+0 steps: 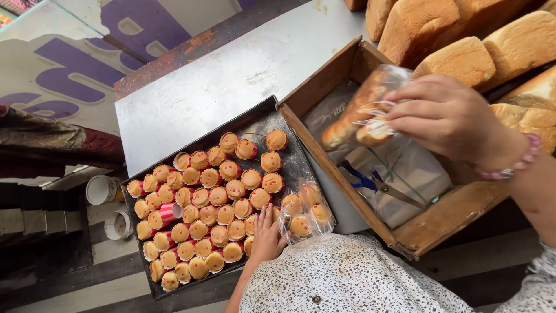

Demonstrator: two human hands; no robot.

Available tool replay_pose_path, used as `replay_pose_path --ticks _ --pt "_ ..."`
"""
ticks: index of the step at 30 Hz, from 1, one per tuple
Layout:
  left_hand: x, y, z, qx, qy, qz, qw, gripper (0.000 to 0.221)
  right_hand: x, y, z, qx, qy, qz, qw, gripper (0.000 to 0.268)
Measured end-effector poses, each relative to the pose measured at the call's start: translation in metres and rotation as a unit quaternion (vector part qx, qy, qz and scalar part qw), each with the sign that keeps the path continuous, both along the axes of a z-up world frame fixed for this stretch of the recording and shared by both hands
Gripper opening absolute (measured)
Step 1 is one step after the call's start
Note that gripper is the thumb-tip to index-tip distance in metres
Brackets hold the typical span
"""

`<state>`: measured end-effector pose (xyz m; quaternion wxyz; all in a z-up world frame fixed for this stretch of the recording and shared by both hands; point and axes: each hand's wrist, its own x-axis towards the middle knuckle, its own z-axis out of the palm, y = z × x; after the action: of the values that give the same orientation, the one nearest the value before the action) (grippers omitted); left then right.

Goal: Bagging small muffins into plastic bags from a baking tray in a production area.

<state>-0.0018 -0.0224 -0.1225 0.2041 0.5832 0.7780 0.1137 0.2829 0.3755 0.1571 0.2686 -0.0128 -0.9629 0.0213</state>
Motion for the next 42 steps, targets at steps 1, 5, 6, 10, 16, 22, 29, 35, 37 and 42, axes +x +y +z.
replay_pose_path --ticks 1,5,6,10,16,22,29,35,37,42 --pt "-0.001 0.0 0.001 0.008 -0.007 -0.002 1.0 0.047 0.012 0.001 0.019 -0.064 -0.024 -0.022 0.997 0.017" --pt "-0.003 -0.001 -0.009 0.041 -0.008 -0.01 0.999 0.053 0.065 0.027 0.004 -0.112 -0.05 -0.021 0.992 0.022" --pt "-0.003 -0.001 -0.009 0.053 -0.007 -0.016 0.998 0.054 0.071 0.036 -0.005 -0.172 -0.071 0.01 0.982 0.022" --pt "-0.002 0.001 0.001 -0.003 -0.01 -0.021 1.0 0.045 0.035 0.055 -0.043 -0.385 -0.35 0.055 0.852 0.023" --pt "-0.002 -0.005 -0.011 0.012 0.003 -0.017 1.0 0.039 -0.079 0.074 -0.127 -0.267 -0.584 -0.033 0.766 0.034" --pt "0.002 -0.014 -0.01 0.05 0.002 0.014 0.999 0.038 -0.148 0.081 -0.154 -0.102 -0.462 -0.076 0.878 0.052" --pt "0.002 -0.028 0.005 0.038 -0.022 0.08 0.996 0.05 -0.167 0.064 -0.202 -0.063 -0.536 -0.133 0.831 0.045" --pt "0.006 -0.034 0.003 0.078 -0.012 0.089 0.993 0.061 -0.168 0.079 -0.246 0.016 -0.436 -0.163 0.885 0.024" --pt "0.01 -0.041 0.004 0.093 -0.002 0.112 0.989 0.062 -0.172 0.087 -0.249 0.03 -0.467 -0.137 0.873 0.024" --pt "0.007 -0.061 0.003 0.12 -0.005 0.142 0.983 0.066 -0.154 0.079 -0.178 0.132 -0.445 -0.132 0.876 0.019"
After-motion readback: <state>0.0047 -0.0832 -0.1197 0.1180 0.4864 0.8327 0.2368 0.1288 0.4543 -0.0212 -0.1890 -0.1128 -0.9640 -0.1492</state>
